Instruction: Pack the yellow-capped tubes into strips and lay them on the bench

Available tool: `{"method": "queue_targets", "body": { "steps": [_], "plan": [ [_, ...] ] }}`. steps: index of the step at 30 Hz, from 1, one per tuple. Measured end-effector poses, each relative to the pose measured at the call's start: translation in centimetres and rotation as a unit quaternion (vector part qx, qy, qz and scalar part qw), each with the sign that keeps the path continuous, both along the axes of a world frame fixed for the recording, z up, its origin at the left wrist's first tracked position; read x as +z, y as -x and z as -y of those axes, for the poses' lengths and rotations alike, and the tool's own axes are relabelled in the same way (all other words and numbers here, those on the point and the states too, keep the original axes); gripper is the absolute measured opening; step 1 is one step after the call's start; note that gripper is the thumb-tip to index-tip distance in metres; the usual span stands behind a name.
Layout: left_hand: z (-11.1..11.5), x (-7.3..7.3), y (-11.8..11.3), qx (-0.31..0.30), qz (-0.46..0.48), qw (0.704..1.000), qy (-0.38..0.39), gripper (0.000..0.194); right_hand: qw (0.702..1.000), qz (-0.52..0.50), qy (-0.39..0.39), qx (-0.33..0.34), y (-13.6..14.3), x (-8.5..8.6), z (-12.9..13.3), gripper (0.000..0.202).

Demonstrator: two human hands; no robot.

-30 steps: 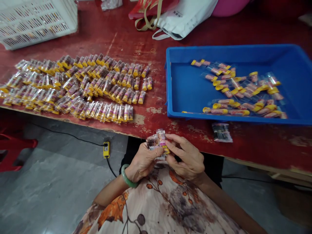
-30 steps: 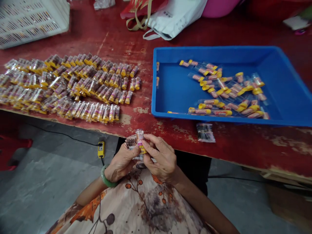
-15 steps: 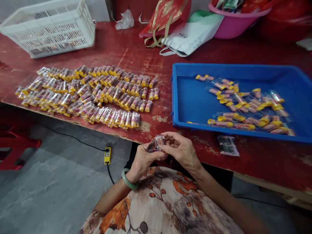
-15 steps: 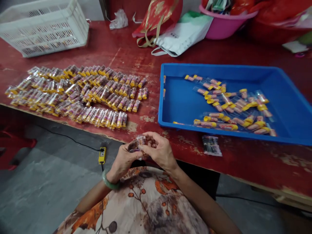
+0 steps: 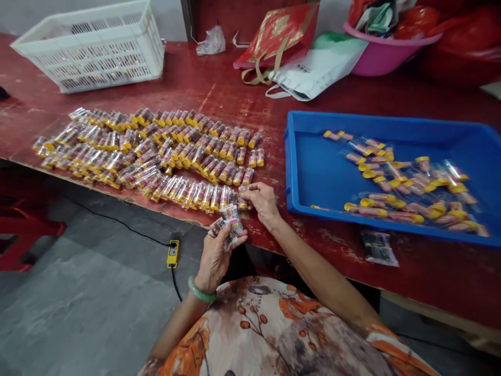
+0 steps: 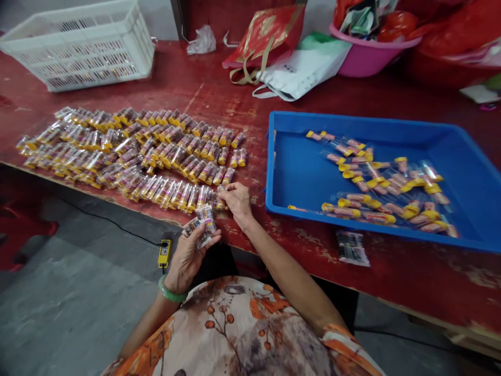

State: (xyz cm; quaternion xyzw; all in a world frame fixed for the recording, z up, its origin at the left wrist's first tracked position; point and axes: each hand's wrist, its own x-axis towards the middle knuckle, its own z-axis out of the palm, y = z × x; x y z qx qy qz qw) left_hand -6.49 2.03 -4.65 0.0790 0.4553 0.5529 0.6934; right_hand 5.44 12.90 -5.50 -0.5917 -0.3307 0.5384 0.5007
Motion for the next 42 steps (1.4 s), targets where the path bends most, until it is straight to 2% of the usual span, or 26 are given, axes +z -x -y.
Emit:
{"method": "queue_targets", "body": {
  "steps": [6,12,17,19,22,24,28,32,35,37,39,42],
  "plan": [
    [0.7,-0.7,0.8,0.003,-0.016,0.999,-0.034,0.028,0.996,-0.077,0.022,0.031,-1.9,0.9,1.1,0.024],
    [0.8,-0.4,0.5,0.016,0.035,0.999,-0.009,0.026,0.984,-0.156,0.049,0.076,-3.8,3.9,3.8,0.025],
    [0.4,-0.2,-0.7,0.081,0.047,0.995,0.019,0.02,0.963,-0.208,0.085,0.147,-3.8,5.6,5.7,0.022],
    [0.3,0.1,-1.1,0.074,0.052,0.996,0.019,0.027,0.961,-0.207,0.105,0.15,-3.5,5.4,6.1,0.024],
    [0.4,0.4,-1.5,0.02,0.024,0.999,-0.013,0.036,0.97,-0.179,0.094,0.132,-2.8,4.5,6.3,0.025],
    [0.5,0.5,-1.6,-0.002,0.0,0.999,-0.032,0.036,0.978,-0.154,0.07,0.126,-2.2,3.8,6.3,0.022],
    [0.8,0.4,-1.5,-0.039,-0.002,0.999,-0.02,0.032,0.982,-0.128,0.056,0.126,-0.7,3.1,6.5,0.018],
    [0.5,0.6,-1.6,-0.021,-0.061,0.997,-0.046,0.029,0.99,-0.035,0.016,0.134,0.3,3.3,7.0,0.016],
    [-0.1,0.7,-1.7,-0.02,-0.111,0.991,-0.068,0.029,0.986,0.033,-0.027,0.163,0.3,3.5,7.0,0.021],
    [-0.6,0.6,-1.9,-0.022,-0.105,0.991,-0.074,0.03,0.983,0.064,-0.039,0.17,-0.1,3.5,6.8,0.024],
    [-0.8,0.4,-2.1,-0.029,-0.073,0.995,-0.068,0.031,0.986,0.067,-0.044,0.148,-0.5,3.4,6.6,0.026],
    [-1.0,-0.1,-2.3,-0.039,-0.013,0.998,-0.056,0.031,0.993,-0.002,-0.04,0.108,-1.2,3.2,6.1,0.024]
  ]
}}
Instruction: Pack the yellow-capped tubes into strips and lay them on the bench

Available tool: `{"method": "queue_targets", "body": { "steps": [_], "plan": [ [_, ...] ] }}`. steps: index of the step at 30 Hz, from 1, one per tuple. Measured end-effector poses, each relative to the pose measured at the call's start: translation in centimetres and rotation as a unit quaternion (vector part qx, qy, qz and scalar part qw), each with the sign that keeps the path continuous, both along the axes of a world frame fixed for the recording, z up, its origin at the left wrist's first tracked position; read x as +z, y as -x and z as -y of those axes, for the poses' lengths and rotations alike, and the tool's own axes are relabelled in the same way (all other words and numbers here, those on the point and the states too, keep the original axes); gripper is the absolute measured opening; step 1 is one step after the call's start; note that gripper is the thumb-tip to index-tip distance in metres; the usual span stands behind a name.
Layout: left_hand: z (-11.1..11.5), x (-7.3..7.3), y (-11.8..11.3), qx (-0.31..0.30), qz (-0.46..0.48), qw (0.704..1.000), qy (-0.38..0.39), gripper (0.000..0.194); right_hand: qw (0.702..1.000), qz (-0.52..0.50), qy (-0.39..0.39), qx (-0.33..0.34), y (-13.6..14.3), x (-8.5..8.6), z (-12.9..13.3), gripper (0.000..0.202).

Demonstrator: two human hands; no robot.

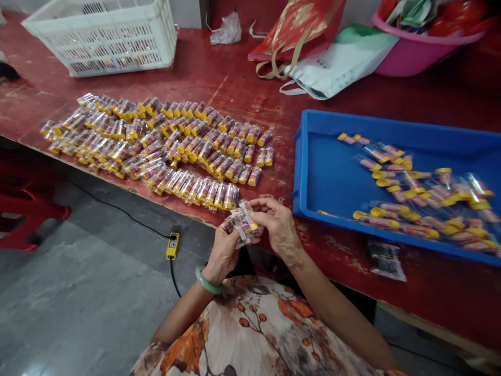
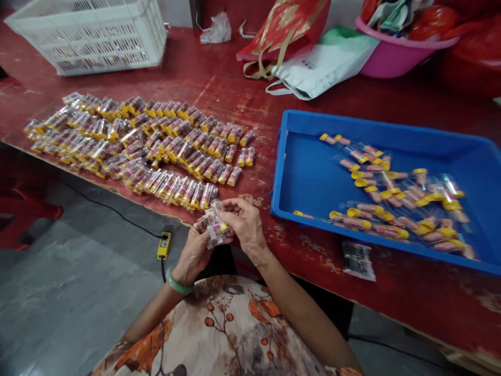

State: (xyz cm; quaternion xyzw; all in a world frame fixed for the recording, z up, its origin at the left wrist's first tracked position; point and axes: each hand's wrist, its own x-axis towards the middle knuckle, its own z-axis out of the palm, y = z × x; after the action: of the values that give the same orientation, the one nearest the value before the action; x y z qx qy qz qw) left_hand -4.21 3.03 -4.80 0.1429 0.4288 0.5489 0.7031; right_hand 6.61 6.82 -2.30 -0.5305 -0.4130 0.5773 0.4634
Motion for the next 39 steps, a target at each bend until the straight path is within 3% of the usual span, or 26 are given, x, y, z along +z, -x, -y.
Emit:
{"method": "queue_targets", "body": {
  "steps": [4,11,15,21,26,34,39],
  "plan": [
    [-0.1,-0.4,0.1,-0.001,0.032,0.999,0.006,0.03,0.997,-0.061,0.03,-0.043,-0.8,-0.7,-1.2,0.028],
    [0.1,0.2,1.1,0.003,0.067,0.998,0.016,0.025,0.99,0.102,-0.009,-0.099,0.1,-3.6,-5.2,0.032],
    [0.4,1.3,1.8,-0.01,0.106,0.994,0.02,0.036,0.978,0.177,-0.042,-0.1,1.4,-4.4,-7.0,0.03],
    [0.2,1.2,1.3,-0.008,0.065,0.997,0.034,0.029,0.978,0.195,-0.062,-0.051,-0.2,-2.5,-5.1,0.035],
    [0.0,0.2,0.2,-0.028,0.066,0.997,0.038,0.026,0.993,0.095,-0.036,0.06,-1.9,-1.0,-2.4,0.028],
    [0.6,1.2,-0.6,-0.081,0.042,0.996,0.002,0.033,0.998,0.001,-0.037,-0.041,-3.3,-1.0,-1.7,0.012],
    [0.2,1.3,-1.1,-0.034,0.075,0.996,0.037,0.031,0.997,-0.041,-0.013,-0.07,-4.6,0.9,0.2,0.013]
  ]
}}
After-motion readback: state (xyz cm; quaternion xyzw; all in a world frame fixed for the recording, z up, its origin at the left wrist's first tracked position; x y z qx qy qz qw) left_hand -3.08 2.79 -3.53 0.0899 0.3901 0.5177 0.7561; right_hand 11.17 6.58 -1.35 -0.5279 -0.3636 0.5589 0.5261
